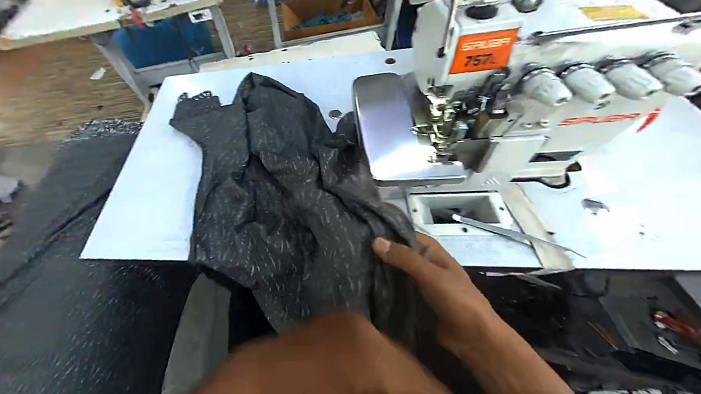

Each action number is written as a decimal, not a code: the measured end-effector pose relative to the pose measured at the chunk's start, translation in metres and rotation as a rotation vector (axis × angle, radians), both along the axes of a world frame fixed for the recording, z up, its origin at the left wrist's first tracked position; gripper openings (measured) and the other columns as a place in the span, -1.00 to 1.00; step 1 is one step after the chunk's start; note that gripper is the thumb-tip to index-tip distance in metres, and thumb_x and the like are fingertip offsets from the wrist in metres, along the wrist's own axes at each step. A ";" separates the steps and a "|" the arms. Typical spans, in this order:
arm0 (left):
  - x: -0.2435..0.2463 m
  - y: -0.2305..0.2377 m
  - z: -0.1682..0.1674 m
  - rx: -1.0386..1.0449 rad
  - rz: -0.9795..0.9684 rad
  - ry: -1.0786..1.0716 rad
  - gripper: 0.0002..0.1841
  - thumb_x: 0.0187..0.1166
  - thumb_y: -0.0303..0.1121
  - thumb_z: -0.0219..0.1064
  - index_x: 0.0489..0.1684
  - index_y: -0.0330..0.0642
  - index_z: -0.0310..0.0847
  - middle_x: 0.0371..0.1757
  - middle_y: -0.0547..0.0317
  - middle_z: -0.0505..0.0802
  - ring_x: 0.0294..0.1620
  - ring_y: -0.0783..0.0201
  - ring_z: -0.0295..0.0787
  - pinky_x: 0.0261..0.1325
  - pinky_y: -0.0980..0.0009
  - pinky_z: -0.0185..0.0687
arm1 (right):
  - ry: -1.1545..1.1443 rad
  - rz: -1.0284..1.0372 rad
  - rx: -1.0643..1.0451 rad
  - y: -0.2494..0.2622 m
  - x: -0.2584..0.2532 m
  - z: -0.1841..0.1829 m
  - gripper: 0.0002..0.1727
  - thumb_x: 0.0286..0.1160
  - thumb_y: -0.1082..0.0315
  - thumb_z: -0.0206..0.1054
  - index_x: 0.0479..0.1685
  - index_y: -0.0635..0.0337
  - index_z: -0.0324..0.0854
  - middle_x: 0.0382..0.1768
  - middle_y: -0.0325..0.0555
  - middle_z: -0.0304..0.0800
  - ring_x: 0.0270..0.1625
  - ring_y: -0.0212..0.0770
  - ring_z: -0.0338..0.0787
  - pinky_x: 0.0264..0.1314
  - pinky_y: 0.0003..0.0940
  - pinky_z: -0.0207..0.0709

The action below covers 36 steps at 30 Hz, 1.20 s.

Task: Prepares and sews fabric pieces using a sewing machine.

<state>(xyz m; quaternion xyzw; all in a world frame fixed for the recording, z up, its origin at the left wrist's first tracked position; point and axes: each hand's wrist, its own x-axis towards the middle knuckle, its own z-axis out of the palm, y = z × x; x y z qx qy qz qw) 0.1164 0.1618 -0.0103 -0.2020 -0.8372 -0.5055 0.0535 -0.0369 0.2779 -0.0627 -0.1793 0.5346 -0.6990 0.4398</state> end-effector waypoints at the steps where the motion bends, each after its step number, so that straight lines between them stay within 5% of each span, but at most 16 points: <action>1: 0.004 -0.035 0.005 0.023 0.242 -0.007 -0.73 0.73 -0.18 0.30 0.02 -0.15 0.84 -0.09 0.20 0.93 -0.12 0.41 0.87 0.00 0.38 0.84 | -0.009 -0.022 -0.016 0.000 0.007 -0.004 -0.74 0.63 0.17 0.33 0.03 0.14 0.75 -0.21 -0.03 0.90 -0.20 -0.22 0.89 -0.10 -0.22 0.83; 4: -0.009 -0.152 -0.004 -0.290 0.912 -0.062 -0.62 0.75 -0.19 0.22 0.44 -0.10 0.65 0.33 0.05 0.80 0.05 0.16 0.85 0.09 0.09 0.82 | 0.276 0.216 -0.029 0.013 0.052 -0.006 -0.75 0.73 0.23 0.23 0.08 0.19 0.71 -0.12 -0.26 0.91 -0.02 -0.41 0.87 0.15 -0.33 0.79; 6: -0.018 -0.224 -0.024 -0.507 1.028 -0.232 -0.47 0.76 -0.12 0.23 0.65 -0.12 0.45 0.57 -0.22 0.58 0.30 -0.16 0.75 0.27 -0.22 0.69 | 0.544 0.534 -0.094 0.023 0.079 0.005 -0.63 0.78 0.17 0.22 0.07 0.34 0.73 -0.10 -0.10 0.89 0.04 -0.34 0.86 0.24 -0.24 0.72; 9: -0.021 -0.297 -0.056 -0.498 1.126 -0.419 -0.49 0.81 -0.09 0.10 0.52 -0.29 0.57 0.47 -0.43 0.64 0.47 -0.40 0.59 0.43 -0.47 0.41 | 0.915 0.675 -0.064 0.012 0.070 0.000 -0.54 0.66 -0.04 0.33 -0.31 0.22 0.79 -0.43 -0.05 0.82 -0.32 -0.16 0.84 -0.21 -0.05 0.71; 10: -0.021 -0.309 -0.061 -0.404 1.192 -0.403 -0.49 0.83 -0.12 0.05 0.43 -0.40 0.58 0.34 -0.49 0.70 0.36 -0.40 0.67 0.35 -0.46 0.48 | 1.015 0.575 0.008 0.007 0.058 -0.007 -0.59 0.62 -0.07 0.37 -0.20 0.10 0.85 -0.33 -0.17 0.88 -0.26 -0.26 0.87 -0.14 -0.12 0.79; 13: -0.030 -0.321 -0.049 -0.193 1.361 -0.300 -0.32 0.81 0.06 -0.02 0.71 -0.31 0.27 0.51 -0.44 0.58 0.44 -0.33 0.62 0.42 -0.37 0.51 | 1.244 0.169 0.219 -0.025 0.017 -0.012 -0.65 0.69 0.00 0.27 0.09 0.01 0.81 -0.19 -0.30 0.90 -0.22 -0.35 0.88 -0.14 -0.23 0.83; 15: -0.045 -0.324 -0.047 -0.207 1.346 -0.344 -0.17 0.71 0.23 0.08 0.72 -0.34 0.25 0.52 -0.44 0.59 0.53 -0.38 0.54 0.51 -0.42 0.40 | 1.368 0.069 0.399 -0.064 -0.002 -0.003 -0.57 0.72 0.04 0.21 0.26 0.17 0.72 -0.10 -0.04 0.87 -0.21 -0.08 0.88 -0.15 0.00 0.79; 17: -0.064 -0.328 -0.053 -0.293 1.283 -0.463 -0.19 0.60 0.25 0.24 0.50 -0.39 0.49 0.33 -0.45 0.73 0.36 -0.41 0.67 0.36 -0.48 0.49 | 1.453 0.103 0.593 -0.111 -0.010 -0.005 -0.40 0.71 -0.09 0.21 0.33 0.30 0.64 0.03 0.18 0.81 -0.12 0.17 0.87 -0.13 0.20 0.74; 19: -0.080 -0.331 -0.045 -0.479 1.204 -0.499 -0.52 0.64 0.00 0.29 0.16 -0.29 0.74 0.12 -0.36 0.82 0.22 -0.40 0.74 0.19 -0.53 0.51 | 1.503 0.135 0.694 -0.145 -0.011 -0.012 -0.48 0.69 -0.11 0.23 0.05 0.24 0.70 -0.13 0.16 0.80 -0.16 0.21 0.85 -0.24 0.24 0.68; 21: -0.082 -0.328 -0.015 -0.566 1.173 -0.375 -0.63 0.72 -0.17 0.18 0.14 -0.28 0.74 0.10 -0.36 0.82 0.22 -0.38 0.75 0.21 -0.50 0.53 | 1.552 -0.033 0.497 -0.142 -0.008 -0.014 -0.67 0.70 0.07 0.25 -0.20 0.15 0.71 -0.37 0.00 0.78 -0.33 0.06 0.84 -0.39 0.10 0.66; 24: -0.061 -0.347 0.041 -0.327 1.265 -0.040 -0.56 0.81 -0.24 0.06 0.33 -0.48 0.55 0.26 -0.38 0.73 0.32 -0.16 0.70 0.43 -0.16 0.54 | 1.471 -0.438 0.052 -0.101 0.003 0.011 -0.76 0.71 0.25 0.27 -0.12 0.25 0.73 -0.35 -0.09 0.77 -0.38 -0.24 0.75 -0.34 -0.26 0.68; 27: -0.030 -0.391 0.055 -0.099 1.494 0.028 -0.56 0.81 -0.18 0.04 0.34 -0.39 0.54 0.20 -0.18 0.74 0.15 0.11 0.73 0.25 0.05 0.65 | 1.418 -0.288 -0.007 -0.058 0.040 0.005 -0.73 0.70 0.13 0.26 -0.21 0.12 0.70 -0.42 -0.20 0.75 -0.42 -0.36 0.73 -0.41 -0.39 0.66; 29: 0.000 -0.406 0.052 -0.288 1.626 -0.132 -0.57 0.71 -0.22 0.10 0.25 -0.47 0.57 0.21 -0.40 0.73 0.25 -0.22 0.70 0.30 -0.27 0.54 | 1.225 0.215 0.059 -0.029 0.064 -0.003 -0.73 0.65 0.07 0.34 -0.20 0.07 0.76 -0.45 -0.25 0.78 -0.44 -0.35 0.77 -0.43 -0.30 0.70; 31: 0.025 -0.397 0.049 -0.491 1.609 -0.291 -0.58 0.72 -0.27 0.16 0.27 -0.52 0.57 0.29 -0.58 0.68 0.38 -0.48 0.59 0.38 -0.46 0.36 | 1.068 0.428 0.115 -0.015 0.066 0.003 -0.71 0.63 0.02 0.39 -0.15 0.05 0.79 -0.46 -0.28 0.80 -0.46 -0.35 0.76 -0.41 -0.28 0.68; 34: 0.053 -0.389 0.023 -0.718 1.524 -0.411 -0.57 0.77 -0.23 0.15 0.23 -0.53 0.60 0.24 -0.73 0.66 0.35 -0.70 0.53 0.30 -0.66 0.26 | 1.350 0.104 0.203 -0.041 0.035 0.000 -0.70 0.63 0.01 0.31 -0.15 0.01 0.79 -0.43 -0.32 0.79 -0.46 -0.34 0.77 -0.48 -0.26 0.69; 36: 0.067 -0.393 0.008 -0.729 1.567 -0.436 -0.58 0.75 -0.21 0.15 0.22 -0.48 0.62 0.19 -0.72 0.68 0.29 -0.73 0.56 0.20 -0.71 0.28 | 1.487 0.016 0.278 -0.072 0.011 -0.006 -0.68 0.63 0.08 0.33 0.00 0.15 0.75 -0.25 -0.10 0.81 -0.37 -0.13 0.81 -0.38 -0.08 0.72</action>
